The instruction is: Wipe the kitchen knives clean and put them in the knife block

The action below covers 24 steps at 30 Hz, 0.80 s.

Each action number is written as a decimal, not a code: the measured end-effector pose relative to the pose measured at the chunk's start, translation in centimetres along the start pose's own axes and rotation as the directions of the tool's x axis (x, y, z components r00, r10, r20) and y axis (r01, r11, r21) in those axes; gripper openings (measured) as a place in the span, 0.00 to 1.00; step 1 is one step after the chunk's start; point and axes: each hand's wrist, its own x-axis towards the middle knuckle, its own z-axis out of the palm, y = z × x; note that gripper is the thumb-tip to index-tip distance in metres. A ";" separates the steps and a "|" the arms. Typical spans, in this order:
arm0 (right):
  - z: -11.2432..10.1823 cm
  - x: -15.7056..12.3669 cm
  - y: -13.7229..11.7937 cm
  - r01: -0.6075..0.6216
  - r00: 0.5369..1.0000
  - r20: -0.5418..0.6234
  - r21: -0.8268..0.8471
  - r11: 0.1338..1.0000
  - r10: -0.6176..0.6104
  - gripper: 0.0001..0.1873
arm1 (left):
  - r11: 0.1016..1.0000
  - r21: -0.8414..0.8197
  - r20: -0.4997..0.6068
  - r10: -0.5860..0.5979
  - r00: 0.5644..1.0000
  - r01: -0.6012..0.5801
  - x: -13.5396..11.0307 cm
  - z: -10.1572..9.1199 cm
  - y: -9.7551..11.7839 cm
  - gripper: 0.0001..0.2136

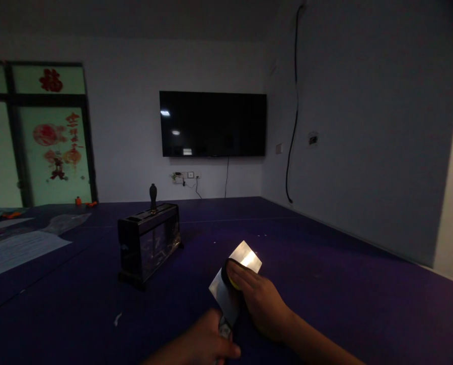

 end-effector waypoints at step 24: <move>-0.2 0.0 -2.4 0.210 0.978 0.025 -0.060 0.976 -0.209 0.22 | 0.993 0.075 -0.031 0.097 0.995 -0.094 0.1 0.6 0.3 0.12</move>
